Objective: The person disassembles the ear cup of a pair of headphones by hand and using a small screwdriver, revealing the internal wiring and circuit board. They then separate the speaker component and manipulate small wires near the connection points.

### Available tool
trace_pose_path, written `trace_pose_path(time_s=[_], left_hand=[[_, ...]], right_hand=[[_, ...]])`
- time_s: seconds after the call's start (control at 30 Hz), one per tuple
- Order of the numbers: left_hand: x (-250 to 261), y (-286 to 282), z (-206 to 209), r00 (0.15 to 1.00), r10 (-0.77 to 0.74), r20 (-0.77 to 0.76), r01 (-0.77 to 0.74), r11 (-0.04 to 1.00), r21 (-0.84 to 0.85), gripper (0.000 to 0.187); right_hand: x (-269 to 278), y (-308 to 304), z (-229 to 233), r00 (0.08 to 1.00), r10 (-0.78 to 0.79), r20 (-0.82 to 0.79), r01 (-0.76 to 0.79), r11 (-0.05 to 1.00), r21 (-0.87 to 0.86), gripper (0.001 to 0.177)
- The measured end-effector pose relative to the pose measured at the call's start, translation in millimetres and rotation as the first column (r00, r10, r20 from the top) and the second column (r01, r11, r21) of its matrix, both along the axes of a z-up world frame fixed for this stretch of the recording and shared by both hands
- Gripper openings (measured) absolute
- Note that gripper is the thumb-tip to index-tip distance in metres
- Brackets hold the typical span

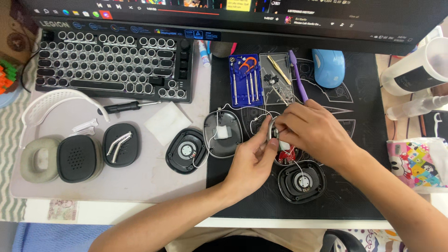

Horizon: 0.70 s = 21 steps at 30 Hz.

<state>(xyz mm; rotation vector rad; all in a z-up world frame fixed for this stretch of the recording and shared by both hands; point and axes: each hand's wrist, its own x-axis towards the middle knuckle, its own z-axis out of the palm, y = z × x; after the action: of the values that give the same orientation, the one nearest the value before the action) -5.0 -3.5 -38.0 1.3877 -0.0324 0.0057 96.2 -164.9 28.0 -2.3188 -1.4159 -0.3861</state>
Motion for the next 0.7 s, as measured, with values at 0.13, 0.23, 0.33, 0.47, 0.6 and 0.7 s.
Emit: trace_pose_path(time_s=[0.13, 0.23, 0.33, 0.47, 0.6, 0.7], left_hand=[[0.1, 0.7, 11.7, 1.000, -0.009, -0.022, 0.008, 1.000, -0.028, 0.055], [0.6, 4.0, 35.1, 0.982, -0.072, -0.176, 0.048, 0.990, -0.134, 0.060], [1.4, 5.2, 37.8, 0.976, -0.082, -0.200, 0.061, 0.992, -0.106, 0.060], [2.2, 3.3, 29.9, 0.983, -0.064, -0.175, 0.046, 0.993, -0.106, 0.059], [6.5, 1.6, 27.5, 0.990, -0.048, -0.130, 0.028, 0.988, -0.155, 0.058], [5.9, 2.6, 32.8, 0.988, -0.055, -0.146, 0.036, 0.991, -0.128, 0.059]], right_hand=[[-14.1, -3.3, 23.9, 0.948, -0.173, -0.266, 0.197, 0.978, 0.065, 0.005], [-24.8, -8.9, 55.4, 0.870, -0.256, -0.422, 0.242, 0.966, -0.088, 0.046], [-26.0, -21.0, 66.1, 0.920, -0.223, -0.323, 0.202, 0.975, -0.098, 0.036], [-26.4, -24.0, 73.0, 0.963, -0.245, -0.114, 0.225, 0.961, -0.164, 0.012], [-18.0, -22.6, 66.0, 0.984, -0.157, -0.089, 0.138, 0.973, -0.187, 0.008], [-13.9, -14.4, 65.5, 0.982, -0.154, -0.105, 0.129, 0.969, -0.212, 0.008]])
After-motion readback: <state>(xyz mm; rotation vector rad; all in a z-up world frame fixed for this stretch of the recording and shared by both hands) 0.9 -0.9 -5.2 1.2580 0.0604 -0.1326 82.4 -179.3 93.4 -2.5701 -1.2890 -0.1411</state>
